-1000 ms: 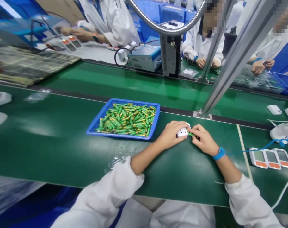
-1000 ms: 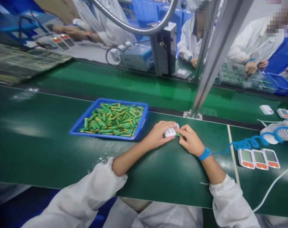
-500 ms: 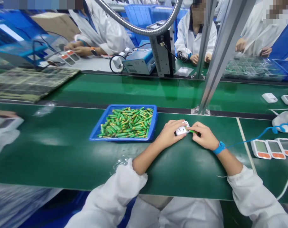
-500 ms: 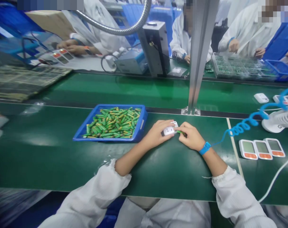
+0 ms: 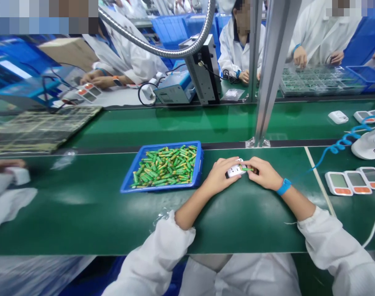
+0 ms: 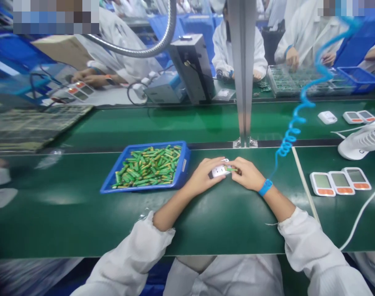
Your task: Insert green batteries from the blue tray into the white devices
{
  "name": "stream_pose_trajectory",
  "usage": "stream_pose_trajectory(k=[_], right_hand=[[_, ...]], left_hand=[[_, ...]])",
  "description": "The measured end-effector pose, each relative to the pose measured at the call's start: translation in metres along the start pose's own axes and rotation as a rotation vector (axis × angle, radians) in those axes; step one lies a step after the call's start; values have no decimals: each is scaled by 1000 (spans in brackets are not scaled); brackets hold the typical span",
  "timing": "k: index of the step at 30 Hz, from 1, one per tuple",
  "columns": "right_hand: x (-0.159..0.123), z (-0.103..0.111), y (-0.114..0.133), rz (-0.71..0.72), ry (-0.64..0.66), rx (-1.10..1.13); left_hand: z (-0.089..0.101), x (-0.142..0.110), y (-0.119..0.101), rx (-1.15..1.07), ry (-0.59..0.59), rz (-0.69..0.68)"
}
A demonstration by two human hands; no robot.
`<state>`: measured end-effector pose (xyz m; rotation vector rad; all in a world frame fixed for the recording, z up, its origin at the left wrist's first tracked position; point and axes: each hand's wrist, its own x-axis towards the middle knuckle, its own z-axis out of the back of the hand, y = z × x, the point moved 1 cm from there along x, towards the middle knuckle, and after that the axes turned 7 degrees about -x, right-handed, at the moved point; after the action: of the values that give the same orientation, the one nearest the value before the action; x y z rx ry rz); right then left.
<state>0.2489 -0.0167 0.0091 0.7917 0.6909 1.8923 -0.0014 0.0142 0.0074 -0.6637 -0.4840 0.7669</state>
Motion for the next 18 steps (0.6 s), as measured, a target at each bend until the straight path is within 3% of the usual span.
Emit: stream_pose_trajectory(k=[3, 7, 12, 18], right_hand=[[2, 4, -4, -129, -92, 142], [4, 6, -3, -114, -120, 104], [4, -3, -2, -209, -176, 122], [4, -12, -2, -100, -160, -64]], left_hand=[[1, -2, -4, 15, 59, -2], [3, -2, -4, -28, 65, -4], [1, -2, 0, -44, 64, 1], [-3, -1, 3, -29, 42, 37]])
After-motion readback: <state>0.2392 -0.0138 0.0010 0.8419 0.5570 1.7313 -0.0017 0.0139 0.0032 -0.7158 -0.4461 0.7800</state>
